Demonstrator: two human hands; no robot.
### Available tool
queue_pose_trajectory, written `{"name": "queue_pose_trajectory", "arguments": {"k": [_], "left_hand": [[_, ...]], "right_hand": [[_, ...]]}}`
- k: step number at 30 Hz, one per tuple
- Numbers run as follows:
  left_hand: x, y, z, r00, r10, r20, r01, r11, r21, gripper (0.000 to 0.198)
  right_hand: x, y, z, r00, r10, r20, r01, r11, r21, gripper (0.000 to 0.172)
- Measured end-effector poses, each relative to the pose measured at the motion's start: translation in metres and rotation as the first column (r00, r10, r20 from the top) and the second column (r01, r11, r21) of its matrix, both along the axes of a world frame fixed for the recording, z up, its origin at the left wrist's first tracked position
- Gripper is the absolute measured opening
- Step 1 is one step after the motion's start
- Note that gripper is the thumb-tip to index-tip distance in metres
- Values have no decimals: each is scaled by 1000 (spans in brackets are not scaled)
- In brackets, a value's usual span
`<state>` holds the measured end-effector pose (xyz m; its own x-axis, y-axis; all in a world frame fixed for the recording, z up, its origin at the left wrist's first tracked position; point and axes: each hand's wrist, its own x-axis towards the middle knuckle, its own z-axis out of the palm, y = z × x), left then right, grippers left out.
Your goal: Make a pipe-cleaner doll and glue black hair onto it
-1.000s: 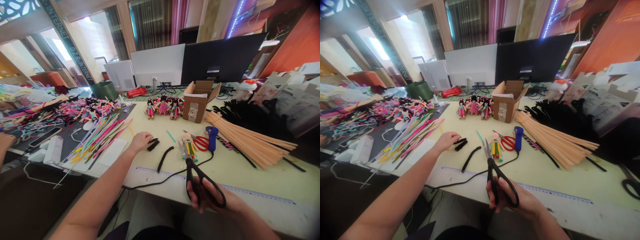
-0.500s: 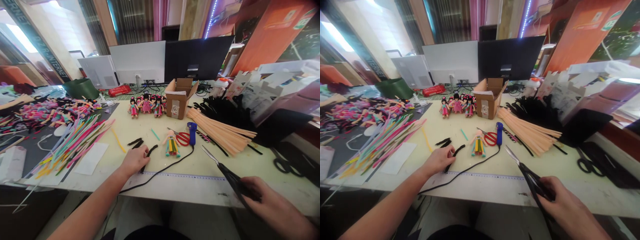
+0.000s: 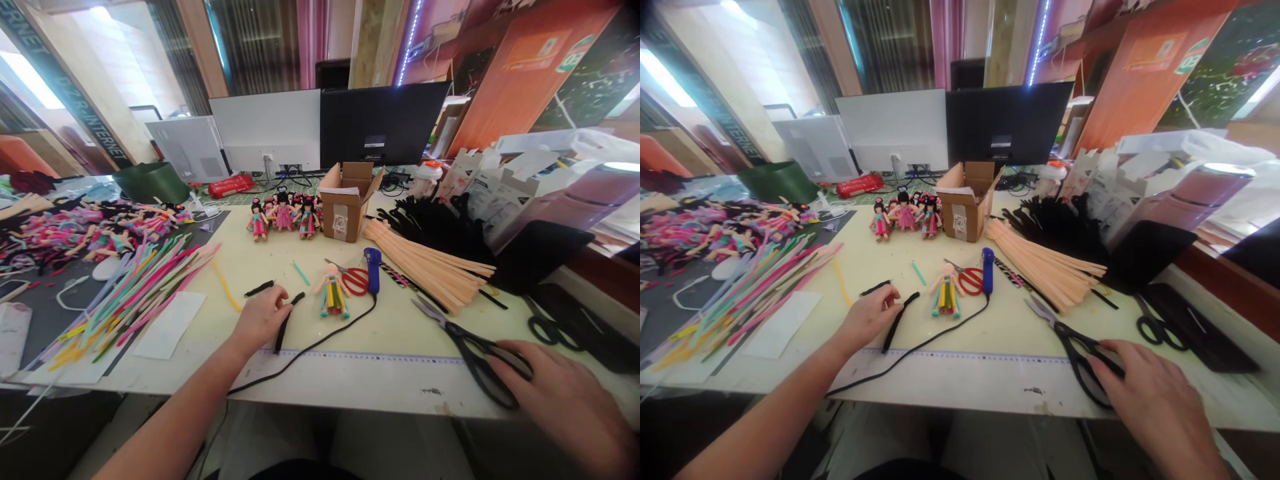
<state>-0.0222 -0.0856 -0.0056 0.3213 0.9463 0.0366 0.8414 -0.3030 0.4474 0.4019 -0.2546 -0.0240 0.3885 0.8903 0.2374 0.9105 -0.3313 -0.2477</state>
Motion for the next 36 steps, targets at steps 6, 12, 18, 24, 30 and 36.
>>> {"name": "queue_pose_trajectory", "arguments": {"k": [6,12,18,24,30,36], "left_hand": [[66,29,18,990,-103,-98,112,990,84,35],[108,63,6,980,-96,-176,73,989,-132,53],[83,79,13,984,-93,-153,70,986,-148,56],[40,82,31,991,-32,-134,21,997,-79,42],[88,75,4,996,-68,-66,53,977,-206,53],[99,74,1,993,-87,78,106,950,-295,33]], "right_hand": [[-67,33,21,959,176,-221,-178,984,12,41],[-113,33,17,887,311,-342,-331,944,1,31],[-113,25,4,856,302,-418,-347,937,-33,32],[-124,46,12,812,314,-491,-377,926,-32,31],[-157,69,33,741,439,-508,-488,872,41,23],[-151,65,31,682,417,-601,-480,875,62,20]]}}
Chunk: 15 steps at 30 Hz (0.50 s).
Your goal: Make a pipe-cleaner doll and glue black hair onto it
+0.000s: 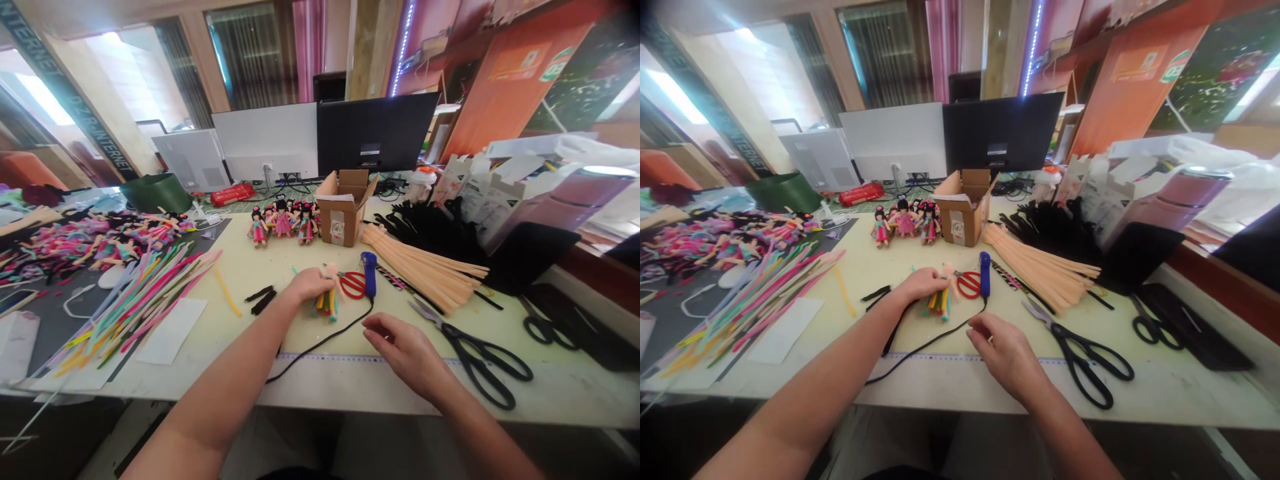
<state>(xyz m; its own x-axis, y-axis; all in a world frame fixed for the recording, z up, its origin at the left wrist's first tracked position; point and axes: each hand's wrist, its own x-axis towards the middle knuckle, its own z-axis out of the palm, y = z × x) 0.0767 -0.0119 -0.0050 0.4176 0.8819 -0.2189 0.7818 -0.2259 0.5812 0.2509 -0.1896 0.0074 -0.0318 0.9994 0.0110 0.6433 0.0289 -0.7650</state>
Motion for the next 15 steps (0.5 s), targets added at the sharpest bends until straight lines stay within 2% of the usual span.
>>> {"name": "queue_pose_trajectory", "arguments": {"k": [3,5,7,10,15], "left_hand": [[-21,-9,13,983,-28,181,31,999,-18,33],[-34,-21,23,867,-52,495,121,987,-108,32],[-43,-34,31,767,-46,640,203,964,-173,32],[-48,-48,39,716,-22,698,222,955,-198,37],[-53,-51,47,728,-4,686,97,991,-97,37]], "right_hand": [[6,10,1,991,-16,-133,13,1000,-26,21],[4,24,5,966,-29,-257,24,999,-23,24],[-4,41,14,924,-21,-381,16,1000,-16,28],[-24,66,26,853,42,-520,-53,999,-6,33],[-49,96,28,697,216,-683,-187,975,118,32]]}}
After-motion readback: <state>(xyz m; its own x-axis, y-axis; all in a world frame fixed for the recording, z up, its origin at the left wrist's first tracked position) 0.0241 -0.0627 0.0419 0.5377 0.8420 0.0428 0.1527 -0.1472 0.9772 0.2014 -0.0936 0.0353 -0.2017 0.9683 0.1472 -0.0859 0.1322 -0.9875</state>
